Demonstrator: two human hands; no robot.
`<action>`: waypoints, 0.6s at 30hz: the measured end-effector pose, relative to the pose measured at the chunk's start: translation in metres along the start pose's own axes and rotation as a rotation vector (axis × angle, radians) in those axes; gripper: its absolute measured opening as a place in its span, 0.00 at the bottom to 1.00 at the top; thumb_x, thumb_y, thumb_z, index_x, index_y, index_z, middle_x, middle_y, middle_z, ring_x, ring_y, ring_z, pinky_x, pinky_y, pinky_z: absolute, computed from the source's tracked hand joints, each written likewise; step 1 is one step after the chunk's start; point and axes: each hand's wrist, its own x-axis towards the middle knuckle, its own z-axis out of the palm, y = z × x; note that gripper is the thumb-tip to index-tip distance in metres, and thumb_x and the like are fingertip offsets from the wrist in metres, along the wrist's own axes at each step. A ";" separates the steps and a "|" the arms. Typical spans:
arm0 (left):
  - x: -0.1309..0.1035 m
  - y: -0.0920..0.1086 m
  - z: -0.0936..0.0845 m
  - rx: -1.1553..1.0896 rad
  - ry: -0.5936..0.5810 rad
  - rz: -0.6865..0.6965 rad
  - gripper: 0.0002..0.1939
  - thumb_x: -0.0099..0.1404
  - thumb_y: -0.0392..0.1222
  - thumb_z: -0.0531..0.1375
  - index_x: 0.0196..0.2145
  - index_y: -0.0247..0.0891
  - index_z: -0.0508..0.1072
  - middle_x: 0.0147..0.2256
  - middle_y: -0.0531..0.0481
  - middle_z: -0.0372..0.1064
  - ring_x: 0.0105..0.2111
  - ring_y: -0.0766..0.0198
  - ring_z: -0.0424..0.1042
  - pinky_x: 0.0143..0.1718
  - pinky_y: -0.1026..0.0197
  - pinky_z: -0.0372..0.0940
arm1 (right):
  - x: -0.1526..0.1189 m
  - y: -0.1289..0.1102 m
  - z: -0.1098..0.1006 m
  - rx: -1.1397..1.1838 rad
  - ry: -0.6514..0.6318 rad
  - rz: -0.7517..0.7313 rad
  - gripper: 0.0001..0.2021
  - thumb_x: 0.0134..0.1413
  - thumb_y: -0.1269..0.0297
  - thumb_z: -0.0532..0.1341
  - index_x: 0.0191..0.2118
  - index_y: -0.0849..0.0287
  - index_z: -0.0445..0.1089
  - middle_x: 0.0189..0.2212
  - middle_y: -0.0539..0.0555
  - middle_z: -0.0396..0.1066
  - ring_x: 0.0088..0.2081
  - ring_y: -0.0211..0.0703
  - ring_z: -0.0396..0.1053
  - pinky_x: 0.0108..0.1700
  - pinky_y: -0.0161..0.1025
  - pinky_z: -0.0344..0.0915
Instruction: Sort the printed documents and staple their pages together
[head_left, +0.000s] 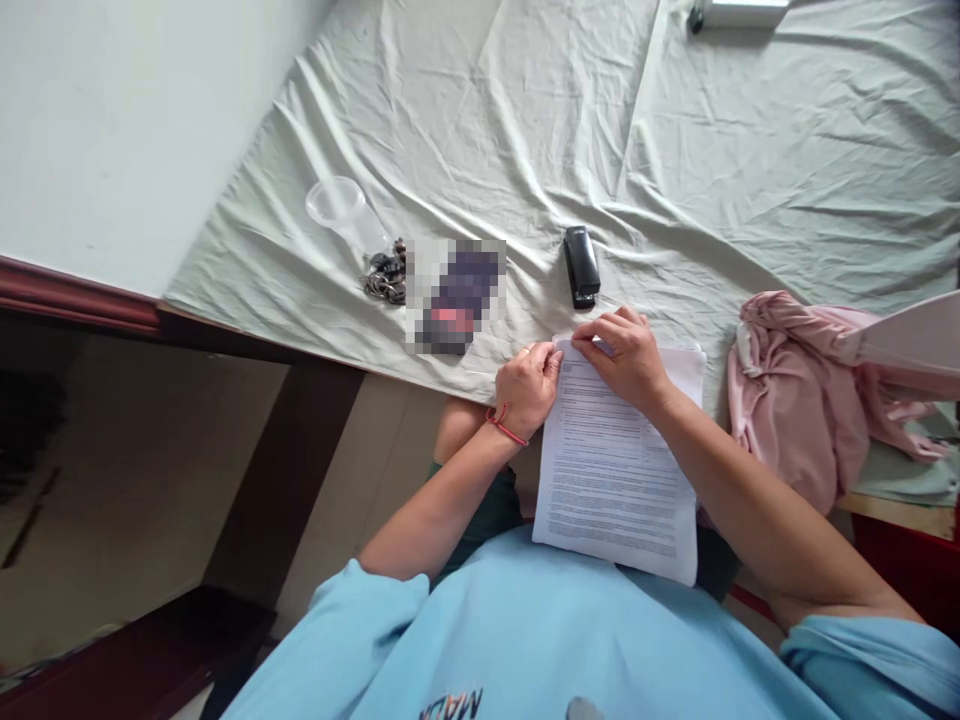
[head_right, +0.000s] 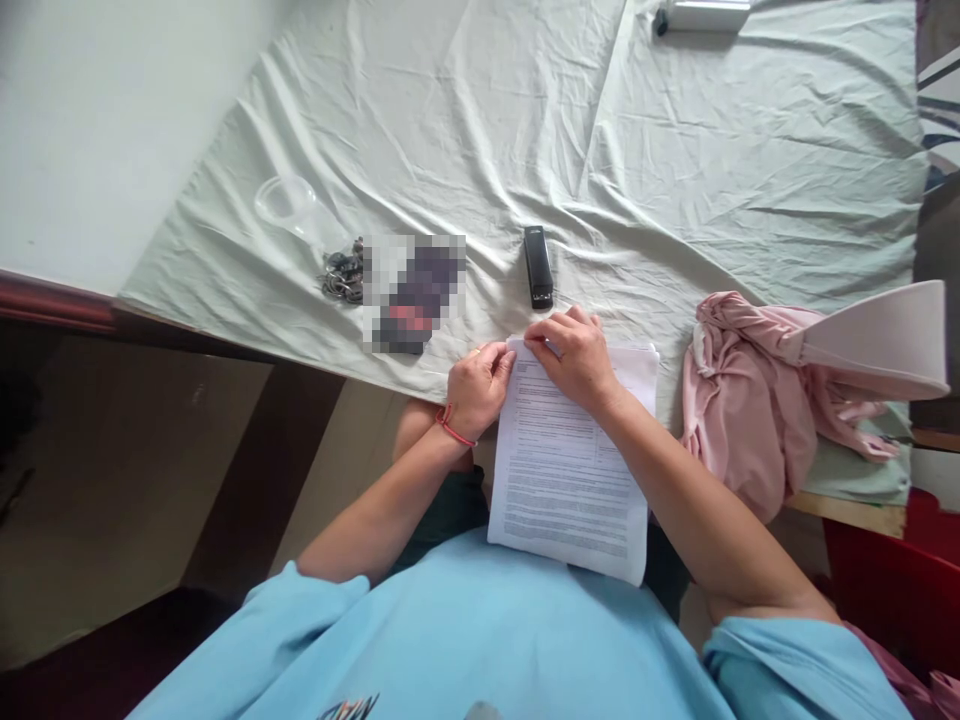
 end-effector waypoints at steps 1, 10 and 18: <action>0.000 0.001 0.000 0.001 -0.005 -0.002 0.11 0.76 0.42 0.56 0.43 0.39 0.78 0.40 0.43 0.80 0.41 0.55 0.79 0.40 0.59 0.68 | -0.001 0.000 0.000 -0.002 0.002 -0.006 0.08 0.68 0.60 0.63 0.37 0.52 0.79 0.34 0.51 0.81 0.42 0.49 0.69 0.48 0.48 0.57; 0.001 -0.003 -0.003 -0.177 0.012 -0.046 0.09 0.75 0.40 0.57 0.43 0.39 0.78 0.39 0.45 0.81 0.39 0.58 0.79 0.42 0.59 0.69 | -0.004 -0.003 -0.005 -0.084 0.035 -0.053 0.12 0.71 0.56 0.60 0.39 0.50 0.81 0.35 0.51 0.81 0.44 0.52 0.67 0.50 0.51 0.55; 0.001 -0.004 -0.001 -0.176 0.039 -0.032 0.11 0.75 0.43 0.57 0.39 0.40 0.78 0.36 0.45 0.80 0.37 0.58 0.78 0.40 0.59 0.67 | -0.003 -0.003 -0.005 -0.065 0.001 -0.024 0.14 0.71 0.55 0.59 0.38 0.50 0.81 0.35 0.52 0.80 0.44 0.52 0.67 0.51 0.52 0.56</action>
